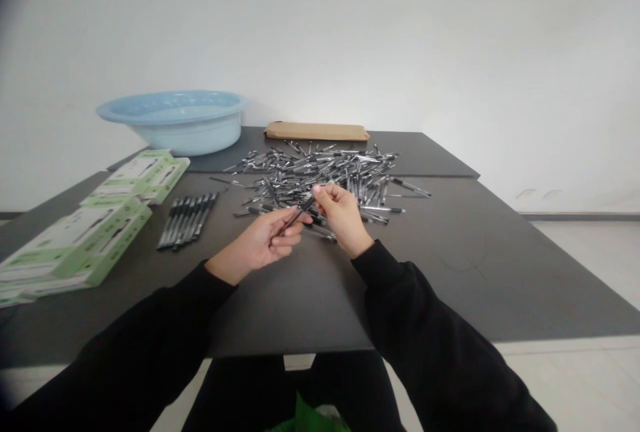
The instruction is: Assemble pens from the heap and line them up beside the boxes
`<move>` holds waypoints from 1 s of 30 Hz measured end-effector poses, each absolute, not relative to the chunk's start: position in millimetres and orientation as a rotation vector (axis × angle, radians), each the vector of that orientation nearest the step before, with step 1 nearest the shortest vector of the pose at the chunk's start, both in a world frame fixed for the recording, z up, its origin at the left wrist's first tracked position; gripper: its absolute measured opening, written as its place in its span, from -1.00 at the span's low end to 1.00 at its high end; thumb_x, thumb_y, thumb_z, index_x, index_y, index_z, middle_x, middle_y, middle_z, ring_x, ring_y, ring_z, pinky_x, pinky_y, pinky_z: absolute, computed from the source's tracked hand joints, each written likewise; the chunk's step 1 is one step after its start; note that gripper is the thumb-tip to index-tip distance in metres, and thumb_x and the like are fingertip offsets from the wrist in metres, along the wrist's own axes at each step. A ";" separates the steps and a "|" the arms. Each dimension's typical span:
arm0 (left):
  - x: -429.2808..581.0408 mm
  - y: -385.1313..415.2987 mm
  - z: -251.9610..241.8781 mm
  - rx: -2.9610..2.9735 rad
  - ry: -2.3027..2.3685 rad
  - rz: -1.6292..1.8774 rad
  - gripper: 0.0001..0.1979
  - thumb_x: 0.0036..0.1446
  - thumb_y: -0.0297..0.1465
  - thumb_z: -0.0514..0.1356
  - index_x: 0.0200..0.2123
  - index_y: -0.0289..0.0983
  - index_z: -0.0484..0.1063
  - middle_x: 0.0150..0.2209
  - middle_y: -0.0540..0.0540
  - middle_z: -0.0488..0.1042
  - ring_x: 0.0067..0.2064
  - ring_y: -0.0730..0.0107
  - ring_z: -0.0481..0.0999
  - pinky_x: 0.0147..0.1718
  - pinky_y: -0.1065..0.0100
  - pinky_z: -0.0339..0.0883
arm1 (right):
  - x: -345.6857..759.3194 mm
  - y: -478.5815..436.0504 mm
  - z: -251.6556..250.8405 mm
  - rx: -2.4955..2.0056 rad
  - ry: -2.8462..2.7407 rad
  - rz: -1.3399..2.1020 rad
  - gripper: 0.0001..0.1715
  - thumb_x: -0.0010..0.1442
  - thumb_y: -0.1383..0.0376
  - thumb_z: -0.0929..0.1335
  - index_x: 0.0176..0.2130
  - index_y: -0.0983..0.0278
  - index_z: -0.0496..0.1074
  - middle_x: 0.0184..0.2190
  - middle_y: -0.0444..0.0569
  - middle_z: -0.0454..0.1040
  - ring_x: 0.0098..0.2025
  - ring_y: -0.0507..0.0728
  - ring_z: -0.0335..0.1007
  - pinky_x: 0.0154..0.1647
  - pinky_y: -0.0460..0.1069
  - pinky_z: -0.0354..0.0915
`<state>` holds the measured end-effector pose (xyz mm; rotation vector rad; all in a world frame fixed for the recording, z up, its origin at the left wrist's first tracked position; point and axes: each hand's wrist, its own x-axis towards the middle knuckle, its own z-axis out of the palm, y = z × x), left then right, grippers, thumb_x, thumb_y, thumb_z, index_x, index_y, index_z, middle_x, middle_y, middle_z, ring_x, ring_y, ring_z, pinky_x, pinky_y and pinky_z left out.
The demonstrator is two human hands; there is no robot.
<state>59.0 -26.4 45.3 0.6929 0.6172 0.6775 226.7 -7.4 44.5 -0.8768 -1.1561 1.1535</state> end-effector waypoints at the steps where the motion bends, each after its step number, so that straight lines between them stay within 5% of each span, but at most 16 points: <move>1: 57.3 -26.3 46.0 0.685 0.573 0.626 -0.69 0.30 -0.31 0.08 -0.28 -0.42 0.51 -0.62 0.12 0.11 -0.69 0.69 -0.09 -0.76 0.59 -0.19 | 226.4 -7.9 45.0 -0.871 -1.153 1.186 -0.45 -0.09 -0.12 0.52 -0.52 0.26 0.36 -0.63 -0.21 0.29 -0.57 -0.04 0.14 -0.52 -0.08 0.09; 16: 59.5 -28.2 47.4 0.760 0.487 0.666 -0.91 0.21 -0.42 0.19 -0.29 -0.35 0.42 -0.59 0.14 0.10 -0.66 0.70 -0.07 -0.73 0.64 -0.17 | 231.8 -16.5 58.3 -0.775 -1.160 1.243 -0.60 -0.08 0.01 0.56 -0.46 0.23 0.49 -0.56 -0.18 0.36 -0.51 -0.02 0.20 -0.47 -0.07 0.16; 23: 68.1 -30.9 39.2 0.968 0.684 0.881 -0.73 0.02 -0.26 0.37 -0.35 -0.36 0.48 -0.60 0.12 0.16 -0.65 0.71 -0.05 -0.70 0.57 -0.25 | 230.7 -12.5 50.5 -0.836 -1.127 1.150 -0.58 -0.14 0.01 0.57 -0.49 0.25 0.47 -0.57 -0.18 0.35 -0.51 -0.02 0.15 -0.46 -0.06 0.12; 30: 69.7 -31.5 38.6 1.352 0.910 1.050 -0.74 0.11 -0.26 0.21 -0.53 -0.29 0.43 -0.64 0.06 0.26 -0.63 0.58 0.06 -0.62 0.44 -0.14 | 227.1 -10.3 43.2 -0.864 -1.104 1.100 -0.60 -0.11 0.01 0.55 -0.49 0.24 0.46 -0.58 -0.18 0.33 -0.50 0.00 0.15 -0.46 -0.05 0.14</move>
